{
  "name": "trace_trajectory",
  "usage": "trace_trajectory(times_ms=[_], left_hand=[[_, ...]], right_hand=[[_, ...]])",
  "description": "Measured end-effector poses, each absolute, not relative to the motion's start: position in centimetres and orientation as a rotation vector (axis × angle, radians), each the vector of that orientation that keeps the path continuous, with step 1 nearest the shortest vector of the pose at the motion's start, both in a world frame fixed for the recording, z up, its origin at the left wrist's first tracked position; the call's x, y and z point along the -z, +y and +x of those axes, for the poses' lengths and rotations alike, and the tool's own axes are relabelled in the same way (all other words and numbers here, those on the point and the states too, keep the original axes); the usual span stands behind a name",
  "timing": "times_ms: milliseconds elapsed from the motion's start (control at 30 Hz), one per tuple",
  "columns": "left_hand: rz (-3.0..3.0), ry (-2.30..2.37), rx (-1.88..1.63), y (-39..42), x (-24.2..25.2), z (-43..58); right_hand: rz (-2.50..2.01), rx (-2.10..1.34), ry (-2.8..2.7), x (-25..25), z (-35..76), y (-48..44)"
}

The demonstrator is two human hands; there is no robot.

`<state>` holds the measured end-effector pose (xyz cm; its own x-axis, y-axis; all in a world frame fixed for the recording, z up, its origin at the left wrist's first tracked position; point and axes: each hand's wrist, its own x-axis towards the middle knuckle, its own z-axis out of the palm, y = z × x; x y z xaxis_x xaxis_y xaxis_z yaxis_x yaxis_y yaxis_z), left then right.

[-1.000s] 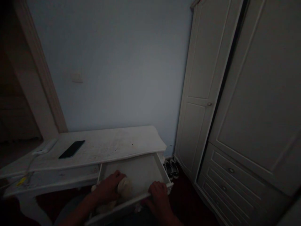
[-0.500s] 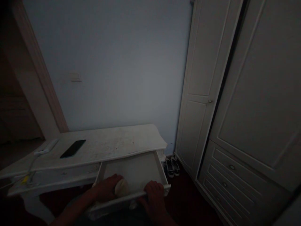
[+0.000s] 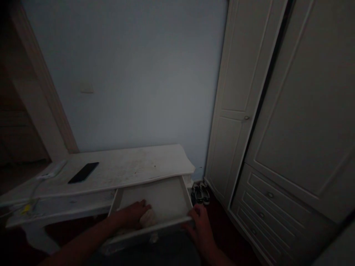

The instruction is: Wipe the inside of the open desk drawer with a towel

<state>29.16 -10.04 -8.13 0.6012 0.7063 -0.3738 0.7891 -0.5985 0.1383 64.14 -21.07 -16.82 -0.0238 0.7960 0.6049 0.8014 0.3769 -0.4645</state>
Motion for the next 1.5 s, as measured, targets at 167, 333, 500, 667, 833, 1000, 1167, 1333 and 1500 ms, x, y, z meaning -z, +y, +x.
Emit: trace_trajectory(times_ms=[167,333,500,667,833,1000,1167,1333,1500], left_hand=[[2.674,0.900,0.270,-8.8,7.7,37.5],[2.696,0.880,0.086,-8.4,8.1,45.0],[2.622,1.178,-0.021,-6.8,8.4,44.4],[2.472,1.609,-0.044,-5.3,8.3,37.5],[2.405,1.687,0.043,-6.7,8.4,28.7],[2.383,1.446,0.200,-9.3,8.5,25.2],[2.386,1.221,0.227,-9.3,8.4,28.5],[2.465,1.109,0.212,-8.5,8.6,35.8],[2.559,1.084,0.069,-9.1,8.9,43.7]], right_hand=[[-1.420,-0.078,-1.652,18.5,63.1,-20.7],[-1.382,-0.001,-1.667,19.4,63.4,-20.4],[-1.401,0.047,-1.655,19.8,63.2,-20.4],[-1.407,-0.014,-1.627,19.4,62.8,-20.7],[-1.410,0.018,-1.589,19.0,62.3,-20.9],[-1.404,0.069,-1.531,19.2,61.9,-21.1],[-1.401,0.040,-1.523,19.2,61.9,-21.3],[-1.407,0.037,-1.552,19.3,62.1,-21.5],[-1.376,0.057,-1.561,19.7,62.3,-21.5]])
